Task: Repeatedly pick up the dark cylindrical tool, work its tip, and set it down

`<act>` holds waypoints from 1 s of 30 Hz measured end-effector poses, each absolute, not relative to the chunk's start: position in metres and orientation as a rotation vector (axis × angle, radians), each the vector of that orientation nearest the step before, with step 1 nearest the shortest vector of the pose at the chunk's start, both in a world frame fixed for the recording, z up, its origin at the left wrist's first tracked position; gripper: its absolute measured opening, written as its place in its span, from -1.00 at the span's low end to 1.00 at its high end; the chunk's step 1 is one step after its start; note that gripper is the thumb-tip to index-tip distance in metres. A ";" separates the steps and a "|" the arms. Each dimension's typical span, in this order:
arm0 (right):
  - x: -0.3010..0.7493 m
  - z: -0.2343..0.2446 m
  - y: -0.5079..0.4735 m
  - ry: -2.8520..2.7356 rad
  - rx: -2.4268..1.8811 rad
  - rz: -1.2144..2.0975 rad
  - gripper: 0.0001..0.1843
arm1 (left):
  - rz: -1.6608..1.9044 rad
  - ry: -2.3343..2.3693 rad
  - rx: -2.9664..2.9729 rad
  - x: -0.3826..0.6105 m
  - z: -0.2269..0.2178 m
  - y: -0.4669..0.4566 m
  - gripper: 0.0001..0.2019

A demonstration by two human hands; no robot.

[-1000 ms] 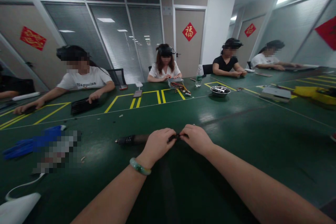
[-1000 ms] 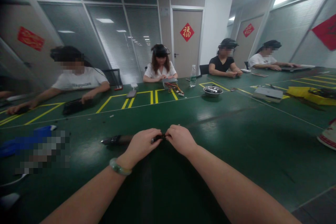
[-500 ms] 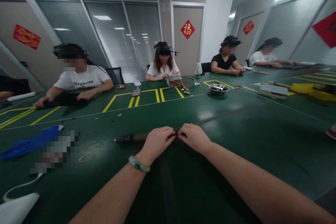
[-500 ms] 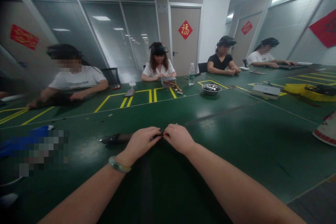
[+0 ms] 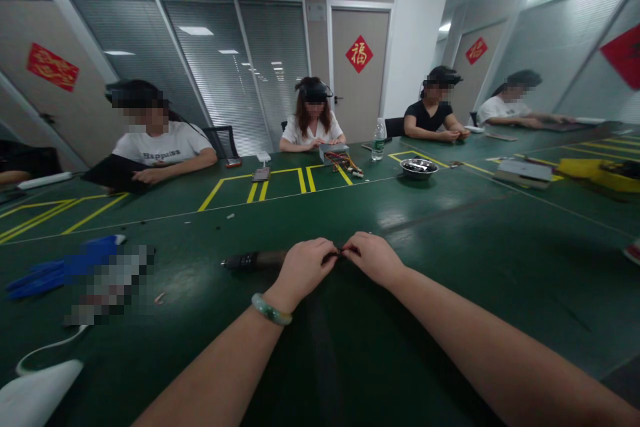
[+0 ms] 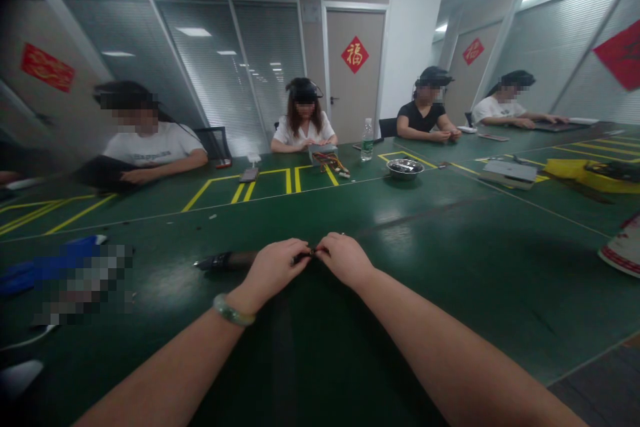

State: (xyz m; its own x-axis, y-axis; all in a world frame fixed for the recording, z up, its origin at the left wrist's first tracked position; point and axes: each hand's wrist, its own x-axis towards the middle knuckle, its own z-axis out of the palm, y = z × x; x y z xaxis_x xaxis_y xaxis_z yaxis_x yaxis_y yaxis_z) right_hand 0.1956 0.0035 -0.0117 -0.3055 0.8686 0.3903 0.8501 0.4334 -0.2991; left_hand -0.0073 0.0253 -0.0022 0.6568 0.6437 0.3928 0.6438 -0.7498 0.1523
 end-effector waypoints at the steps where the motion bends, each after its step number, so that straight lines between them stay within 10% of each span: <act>1: 0.196 -0.012 0.004 -2.203 -1.444 0.048 -0.93 | -0.682 -1.116 -2.860 -0.007 -0.002 0.025 -0.90; 30: 0.181 -0.008 0.020 -2.530 -1.500 -0.199 -0.88 | -0.806 -1.084 -2.815 -0.013 0.003 0.017 -0.59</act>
